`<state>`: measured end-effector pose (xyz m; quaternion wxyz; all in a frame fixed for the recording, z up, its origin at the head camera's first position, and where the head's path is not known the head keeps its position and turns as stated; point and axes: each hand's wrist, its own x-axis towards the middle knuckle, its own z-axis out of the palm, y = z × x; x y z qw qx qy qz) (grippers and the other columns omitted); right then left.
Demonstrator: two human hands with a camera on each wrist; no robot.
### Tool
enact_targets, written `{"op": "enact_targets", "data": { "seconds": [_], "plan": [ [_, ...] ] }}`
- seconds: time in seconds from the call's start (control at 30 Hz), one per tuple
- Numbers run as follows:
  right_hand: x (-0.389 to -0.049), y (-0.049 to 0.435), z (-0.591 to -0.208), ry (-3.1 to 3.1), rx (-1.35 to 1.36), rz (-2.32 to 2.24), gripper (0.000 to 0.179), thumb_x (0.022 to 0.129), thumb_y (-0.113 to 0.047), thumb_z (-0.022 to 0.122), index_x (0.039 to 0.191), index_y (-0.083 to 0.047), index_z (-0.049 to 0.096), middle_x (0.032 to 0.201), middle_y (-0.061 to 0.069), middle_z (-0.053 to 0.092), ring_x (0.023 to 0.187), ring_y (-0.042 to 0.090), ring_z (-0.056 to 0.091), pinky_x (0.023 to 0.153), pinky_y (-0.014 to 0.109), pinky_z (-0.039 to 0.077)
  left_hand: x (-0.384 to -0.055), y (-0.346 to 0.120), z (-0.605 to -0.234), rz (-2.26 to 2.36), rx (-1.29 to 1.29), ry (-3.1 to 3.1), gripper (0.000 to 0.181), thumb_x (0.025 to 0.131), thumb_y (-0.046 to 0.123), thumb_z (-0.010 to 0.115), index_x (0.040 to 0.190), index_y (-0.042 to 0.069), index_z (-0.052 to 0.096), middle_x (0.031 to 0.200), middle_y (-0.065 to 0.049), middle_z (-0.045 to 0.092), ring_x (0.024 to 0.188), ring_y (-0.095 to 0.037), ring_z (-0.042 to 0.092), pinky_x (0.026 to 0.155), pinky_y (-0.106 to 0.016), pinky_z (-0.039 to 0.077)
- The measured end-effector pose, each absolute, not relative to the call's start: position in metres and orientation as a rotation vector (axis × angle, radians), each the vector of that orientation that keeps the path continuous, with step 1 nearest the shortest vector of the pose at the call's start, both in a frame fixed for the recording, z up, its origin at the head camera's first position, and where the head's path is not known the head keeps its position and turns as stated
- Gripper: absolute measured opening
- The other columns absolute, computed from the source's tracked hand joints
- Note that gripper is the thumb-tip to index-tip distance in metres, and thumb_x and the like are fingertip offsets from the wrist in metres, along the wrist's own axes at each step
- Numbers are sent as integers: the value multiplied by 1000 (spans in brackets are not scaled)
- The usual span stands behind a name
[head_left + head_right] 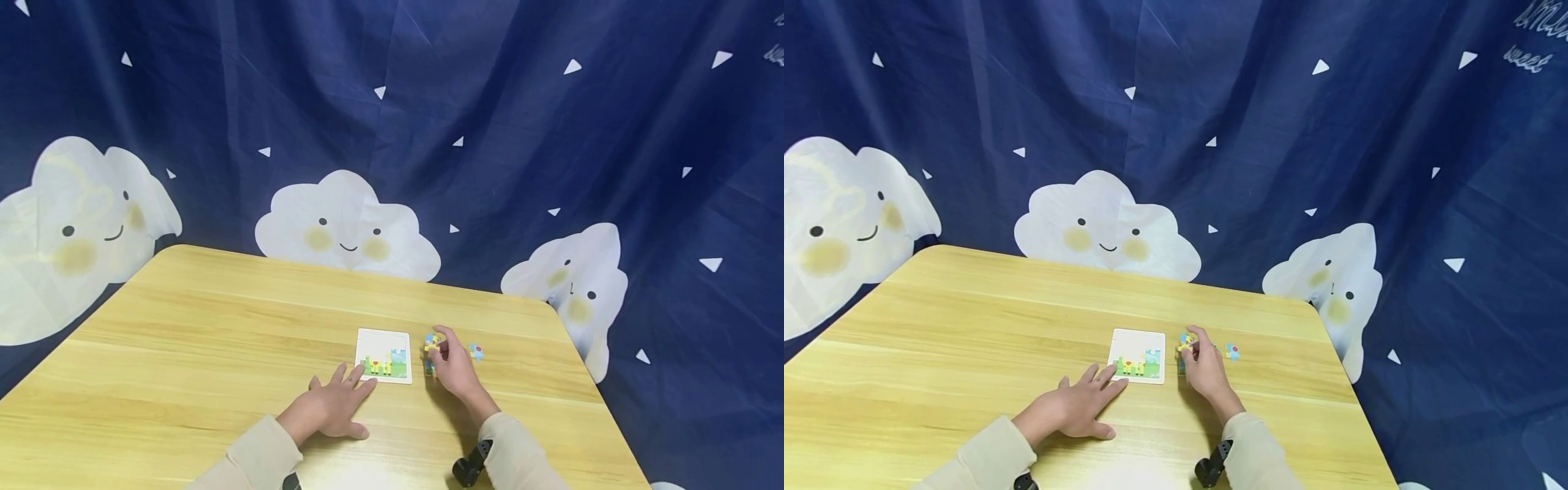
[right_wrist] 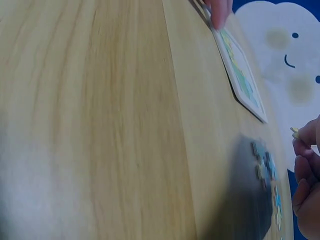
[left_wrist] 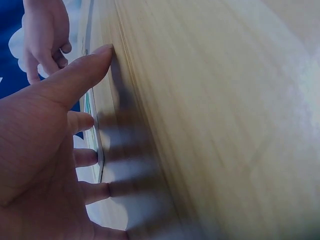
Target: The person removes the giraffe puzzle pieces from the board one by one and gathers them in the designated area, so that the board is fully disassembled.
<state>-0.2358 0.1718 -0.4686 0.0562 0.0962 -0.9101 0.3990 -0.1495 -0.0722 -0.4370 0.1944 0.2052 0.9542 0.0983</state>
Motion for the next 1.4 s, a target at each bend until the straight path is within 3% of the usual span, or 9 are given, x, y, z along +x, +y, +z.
{"op": "enact_targets", "data": {
  "seconds": [0.47,0.67,1.27,1.4],
  "plan": [
    [-231,197,-471,-2814,190,1193,42,90,-7,57,131,-7,48,80,4,52,71,13,49,65,26,42,-150,-73,-437,288,571,2670,84,78,58,65,147,22,33,156,-10,21,141,-40,19,96,-75,23],
    [-229,208,-477,-2824,181,1221,40,91,-5,55,130,-4,49,78,5,53,69,14,49,60,25,43,-150,-73,-437,288,572,2672,83,78,58,65,147,22,33,156,-10,21,141,-40,19,96,-75,23],
    [-222,218,-487,-2901,91,1113,27,90,-11,58,116,-1,60,76,2,57,65,13,48,57,26,40,-150,-73,-438,298,572,2670,84,78,58,65,147,22,33,156,-10,20,141,-40,18,96,-75,23],
    [-222,220,-489,-2912,89,1016,27,89,-14,61,113,-3,63,76,-1,59,67,11,50,67,33,38,-150,-72,-439,296,573,2669,84,78,58,65,147,22,33,156,-10,20,141,-40,18,96,-75,23]
  ]
}}
